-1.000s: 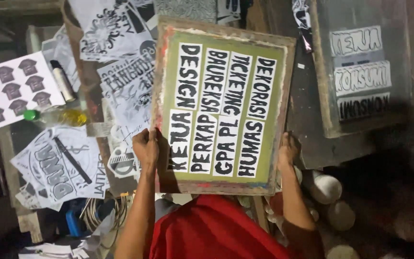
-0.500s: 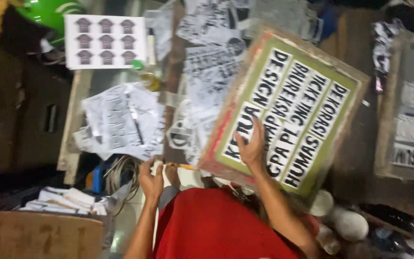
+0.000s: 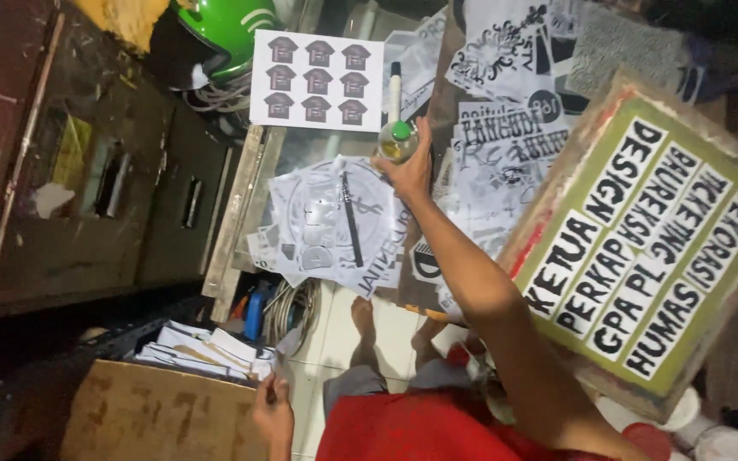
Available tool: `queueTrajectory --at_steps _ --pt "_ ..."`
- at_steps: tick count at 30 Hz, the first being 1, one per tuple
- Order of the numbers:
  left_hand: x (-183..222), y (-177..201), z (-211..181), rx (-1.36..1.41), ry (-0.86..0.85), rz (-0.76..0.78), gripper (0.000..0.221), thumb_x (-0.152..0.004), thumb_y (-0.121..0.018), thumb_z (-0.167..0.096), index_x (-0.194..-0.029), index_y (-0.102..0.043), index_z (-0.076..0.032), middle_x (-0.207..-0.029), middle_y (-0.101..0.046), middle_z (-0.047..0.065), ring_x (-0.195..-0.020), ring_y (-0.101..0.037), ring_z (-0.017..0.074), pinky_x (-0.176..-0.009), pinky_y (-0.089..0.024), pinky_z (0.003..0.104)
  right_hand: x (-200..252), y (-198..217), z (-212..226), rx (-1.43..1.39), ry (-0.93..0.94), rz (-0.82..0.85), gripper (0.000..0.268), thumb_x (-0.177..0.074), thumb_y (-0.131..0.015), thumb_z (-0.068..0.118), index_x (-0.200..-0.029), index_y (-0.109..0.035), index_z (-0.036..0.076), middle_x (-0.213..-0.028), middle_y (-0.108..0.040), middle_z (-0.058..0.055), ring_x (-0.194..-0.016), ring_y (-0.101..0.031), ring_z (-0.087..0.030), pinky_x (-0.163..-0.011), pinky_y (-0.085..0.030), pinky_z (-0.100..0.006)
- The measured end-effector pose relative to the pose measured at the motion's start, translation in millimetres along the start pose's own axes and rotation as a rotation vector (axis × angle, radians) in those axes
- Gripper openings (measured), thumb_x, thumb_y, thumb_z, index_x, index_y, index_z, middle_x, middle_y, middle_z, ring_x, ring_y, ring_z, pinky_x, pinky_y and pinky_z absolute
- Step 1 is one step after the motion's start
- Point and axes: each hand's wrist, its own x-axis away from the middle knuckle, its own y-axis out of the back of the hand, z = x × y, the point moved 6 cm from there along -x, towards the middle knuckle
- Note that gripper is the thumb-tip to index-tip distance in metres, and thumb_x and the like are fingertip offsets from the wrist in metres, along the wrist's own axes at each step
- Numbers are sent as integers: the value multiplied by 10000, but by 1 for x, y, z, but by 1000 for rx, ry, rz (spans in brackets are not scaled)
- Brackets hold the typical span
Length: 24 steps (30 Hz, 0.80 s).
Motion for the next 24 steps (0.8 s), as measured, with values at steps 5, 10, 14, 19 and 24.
queueTrajectory --at_steps 5,10,14,19,24 --pt "-4 6 1 -30 167 43 368 -892 -688 -277 -1232 -761 -157 -1143 -762 106 -1089 -678 248 -1009 -491 372 -12 -24 -3 77 -329 -69 836 -694 -895 319 -1398 -468 177 -1199 -700 -61 -1051 -693 -220 -883 -533 -349" --pt "-35 -16 -23 65 -77 129 358 -917 -723 -265 -1229 -737 -90 -1136 -741 68 -1048 -661 172 -986 -485 305 5 36 65 106 -74 -317 865 -626 -927 372 -1356 -490 222 -1143 -734 -47 -1006 -733 -226 -877 -573 -343" --pt "-56 -37 -77 -28 -205 272 384 -936 -706 -332 -1244 -730 -103 -1066 -744 81 -980 -649 191 -925 -488 326 36 154 154 -418 96 -374 827 -711 -912 99 -1369 -421 4 -1227 -670 -142 -1152 -657 -255 -1094 -512 -382" --pt "-47 -74 -137 -39 -338 379 359 -958 -692 -299 -1255 -715 -98 -1106 -736 85 -1000 -658 185 -939 -497 318 70 348 225 14 205 -238 417 -958 -684 112 -1328 -508 191 -1395 -554 12 -1326 -583 -220 -1166 -551 -361" --pt "-6 -94 -157 -37 -476 464 368 -959 -678 -318 -1226 -712 -68 -1170 -718 110 -1056 -662 240 -937 -513 374 94 496 274 816 282 -100 723 -954 -950 250 -1425 -497 -61 -1265 -657 -295 -1088 -635 -428 -891 -476 -484"
